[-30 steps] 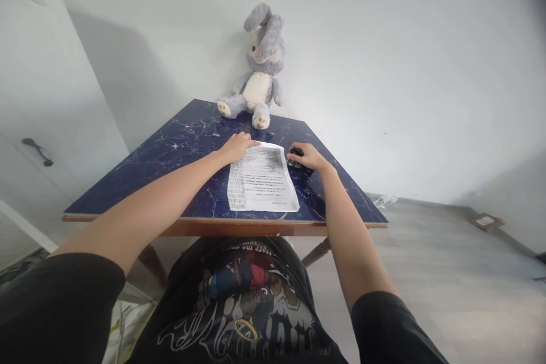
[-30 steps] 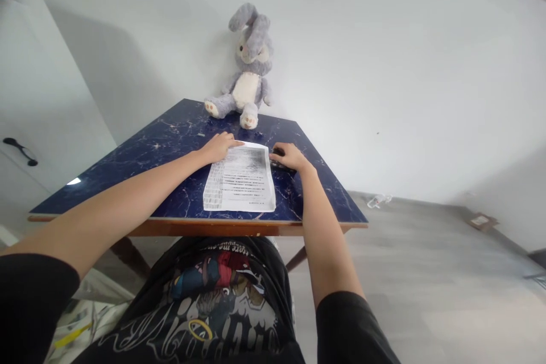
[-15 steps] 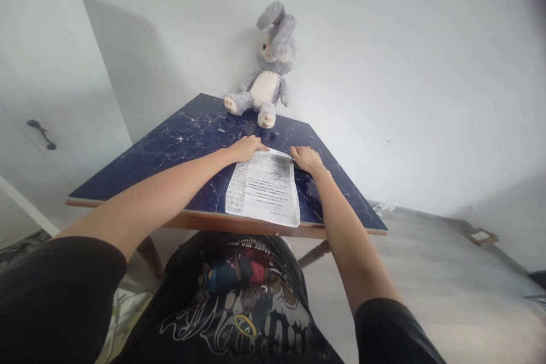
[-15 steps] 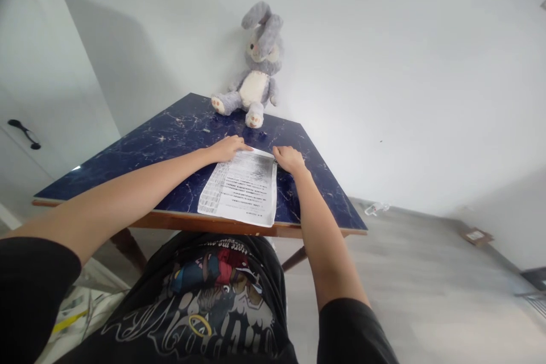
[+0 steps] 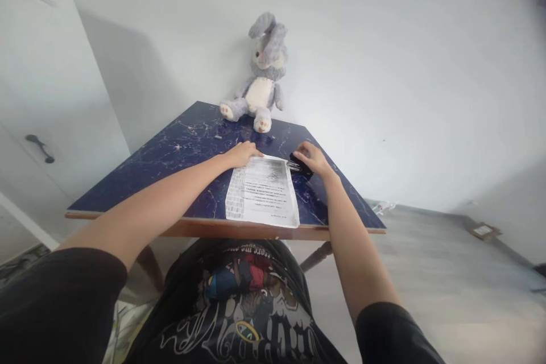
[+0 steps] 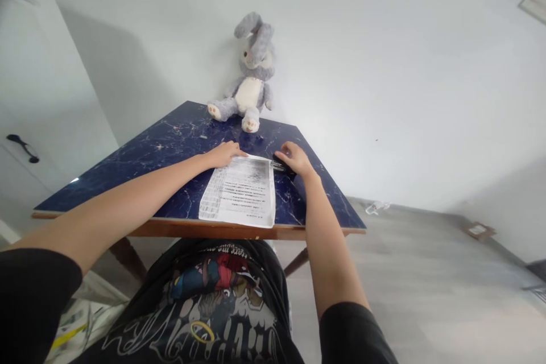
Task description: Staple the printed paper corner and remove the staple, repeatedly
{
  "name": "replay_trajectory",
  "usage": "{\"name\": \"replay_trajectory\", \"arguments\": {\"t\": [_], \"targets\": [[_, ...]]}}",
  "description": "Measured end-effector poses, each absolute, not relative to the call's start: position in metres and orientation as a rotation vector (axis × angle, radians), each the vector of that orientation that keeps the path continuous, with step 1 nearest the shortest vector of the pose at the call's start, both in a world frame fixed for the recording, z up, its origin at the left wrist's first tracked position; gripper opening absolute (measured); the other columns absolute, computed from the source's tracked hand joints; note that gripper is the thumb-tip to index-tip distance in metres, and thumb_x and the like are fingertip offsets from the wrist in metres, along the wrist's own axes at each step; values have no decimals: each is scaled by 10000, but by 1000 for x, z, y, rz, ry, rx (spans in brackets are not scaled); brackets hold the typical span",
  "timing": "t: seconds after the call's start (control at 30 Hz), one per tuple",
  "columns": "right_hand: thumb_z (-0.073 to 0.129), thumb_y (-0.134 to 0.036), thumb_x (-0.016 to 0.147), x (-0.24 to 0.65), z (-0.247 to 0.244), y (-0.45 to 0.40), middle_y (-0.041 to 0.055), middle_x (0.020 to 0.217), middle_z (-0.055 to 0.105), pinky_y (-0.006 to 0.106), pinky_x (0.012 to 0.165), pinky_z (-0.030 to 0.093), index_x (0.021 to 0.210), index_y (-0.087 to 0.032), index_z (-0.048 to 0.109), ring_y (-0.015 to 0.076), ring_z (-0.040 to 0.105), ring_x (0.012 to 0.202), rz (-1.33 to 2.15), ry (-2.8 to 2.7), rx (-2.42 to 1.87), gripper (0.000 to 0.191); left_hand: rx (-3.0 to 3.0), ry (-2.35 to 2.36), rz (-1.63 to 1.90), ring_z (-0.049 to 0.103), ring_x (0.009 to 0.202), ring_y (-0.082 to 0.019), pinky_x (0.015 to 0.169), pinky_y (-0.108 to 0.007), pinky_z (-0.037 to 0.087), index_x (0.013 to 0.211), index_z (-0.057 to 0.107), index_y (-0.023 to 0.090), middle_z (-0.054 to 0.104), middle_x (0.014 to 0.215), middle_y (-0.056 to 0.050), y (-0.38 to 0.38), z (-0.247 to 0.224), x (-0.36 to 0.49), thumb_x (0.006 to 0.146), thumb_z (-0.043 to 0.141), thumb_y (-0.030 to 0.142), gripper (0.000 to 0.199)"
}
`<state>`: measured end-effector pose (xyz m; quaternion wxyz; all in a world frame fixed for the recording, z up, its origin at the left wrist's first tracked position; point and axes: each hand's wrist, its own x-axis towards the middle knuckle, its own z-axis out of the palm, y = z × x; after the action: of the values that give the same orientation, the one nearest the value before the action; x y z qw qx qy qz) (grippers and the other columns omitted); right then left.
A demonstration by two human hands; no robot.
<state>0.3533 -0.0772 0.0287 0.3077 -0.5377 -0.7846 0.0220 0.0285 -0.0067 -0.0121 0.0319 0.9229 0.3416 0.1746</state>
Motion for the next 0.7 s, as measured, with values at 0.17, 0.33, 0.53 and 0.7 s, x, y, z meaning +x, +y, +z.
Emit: {"name": "replay_trajectory", "arguments": {"t": [0.17,0.33,0.53,0.7], "targets": [[553,-662,882,376,25,-74,32,742,674,296,678,418,802,-198,695,203,580,709,203,-2161,-1552,492,2806,1241,673,504,1221,-310,1106,-512,399,1224,785,319,599,1229,-124,-14,-7,25,885,540,97,473],[602,-641,844,382,19,-66,53,641,629,312,637,402,702,-220,673,217,569,640,-59,-1778,-1827,450,2814,1092,550,590,1154,-277,1047,-401,452,1209,785,251,650,1172,-118,-20,-4,30,956,515,193,374],[477,-708,912,342,29,-76,23,619,612,300,583,389,693,-203,650,191,538,606,95,-1765,-1472,577,2814,1071,499,560,1257,-288,1084,-419,439,1367,680,271,612,1366,-113,-27,-11,39,1002,508,351,411],[597,-701,860,283,21,-82,-6,599,559,284,615,397,634,-192,645,157,503,614,213,-2086,-1337,559,2753,1115,578,614,1181,-269,1046,-379,463,1305,693,195,653,1307,-137,-25,-13,38,948,473,121,426]]}}
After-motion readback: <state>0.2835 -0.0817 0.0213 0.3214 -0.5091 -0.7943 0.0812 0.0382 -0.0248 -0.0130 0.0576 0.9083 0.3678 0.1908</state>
